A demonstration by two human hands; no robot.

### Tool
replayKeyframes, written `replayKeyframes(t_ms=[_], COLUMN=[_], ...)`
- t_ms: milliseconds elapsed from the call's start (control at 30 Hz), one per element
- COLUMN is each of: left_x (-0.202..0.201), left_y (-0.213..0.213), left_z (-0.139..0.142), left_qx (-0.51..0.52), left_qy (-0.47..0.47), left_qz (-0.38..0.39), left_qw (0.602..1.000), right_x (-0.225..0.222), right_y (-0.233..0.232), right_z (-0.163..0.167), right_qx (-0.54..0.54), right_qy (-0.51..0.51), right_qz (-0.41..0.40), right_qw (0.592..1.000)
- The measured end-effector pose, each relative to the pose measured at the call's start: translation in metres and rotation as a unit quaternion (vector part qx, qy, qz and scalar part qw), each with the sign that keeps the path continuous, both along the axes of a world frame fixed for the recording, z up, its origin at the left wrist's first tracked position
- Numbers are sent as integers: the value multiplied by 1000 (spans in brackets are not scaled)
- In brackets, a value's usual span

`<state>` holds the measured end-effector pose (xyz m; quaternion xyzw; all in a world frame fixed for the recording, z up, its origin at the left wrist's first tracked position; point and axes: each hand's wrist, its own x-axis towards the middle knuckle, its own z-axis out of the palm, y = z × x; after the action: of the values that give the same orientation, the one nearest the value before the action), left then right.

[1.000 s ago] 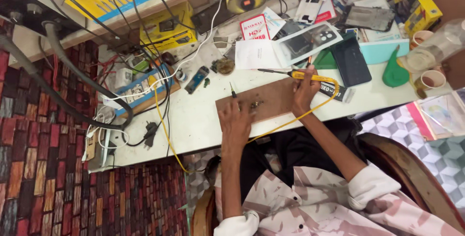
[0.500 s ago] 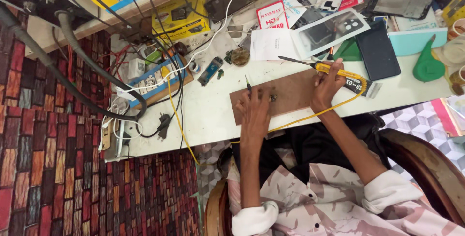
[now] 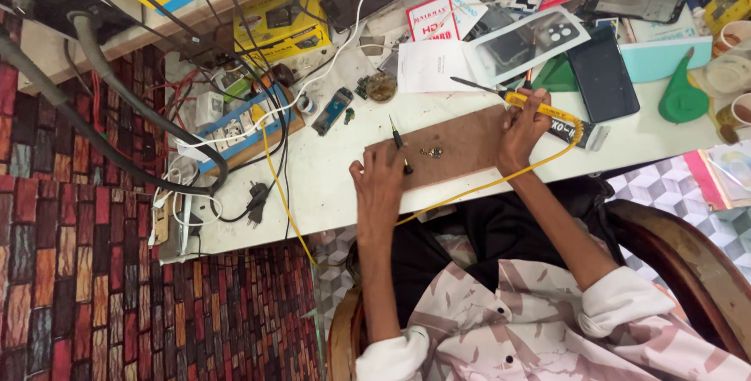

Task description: The person uses a soldering iron and tweezers to solder small electronic components on a wooden board. They repeatedly apply heat and solder to the component leads, occasionally adjusting the component position.

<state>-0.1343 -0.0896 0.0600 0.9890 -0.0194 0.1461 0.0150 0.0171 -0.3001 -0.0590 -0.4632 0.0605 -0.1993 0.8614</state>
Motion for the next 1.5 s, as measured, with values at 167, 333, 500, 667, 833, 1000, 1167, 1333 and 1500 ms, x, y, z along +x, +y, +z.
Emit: replayKeyframes(t_ms=[167,333,500,667,833,1000,1167,1333,1500], left_x=[1,2,7,16,20,28,38,30,23], left_y=[16,13,20,31,42,33,6,-8,-12], left_z=[-1,-12,-34,-58,-63,-64,-65,-53,-34], left_qx=[45,41,47,118,128,80,130,142,129], left_qy=[13,13,34,-59,-144,-132,-124,-139,-57], left_qz=[-61,-114,-131,-166,-122,-168,-169,-131,-158], left_qw=[997,993,990,977,974,974,969,971,977], right_x=[3,5,8,7,12,10,9,6,6], right_y=[-2,-1,1,4,5,6,7,6,5], right_z=[1,8,14,17,25,24,17,12,8], right_qx=[11,14,9,0,-12,-23,-36,-3,-10], right_qy=[-14,-5,9,5,16,4,-5,-1,-11], right_qz=[7,3,2,8,-13,-8,-8,15,12], right_qw=[1000,1000,1000,1000,1000,1000,999,1000,1000])
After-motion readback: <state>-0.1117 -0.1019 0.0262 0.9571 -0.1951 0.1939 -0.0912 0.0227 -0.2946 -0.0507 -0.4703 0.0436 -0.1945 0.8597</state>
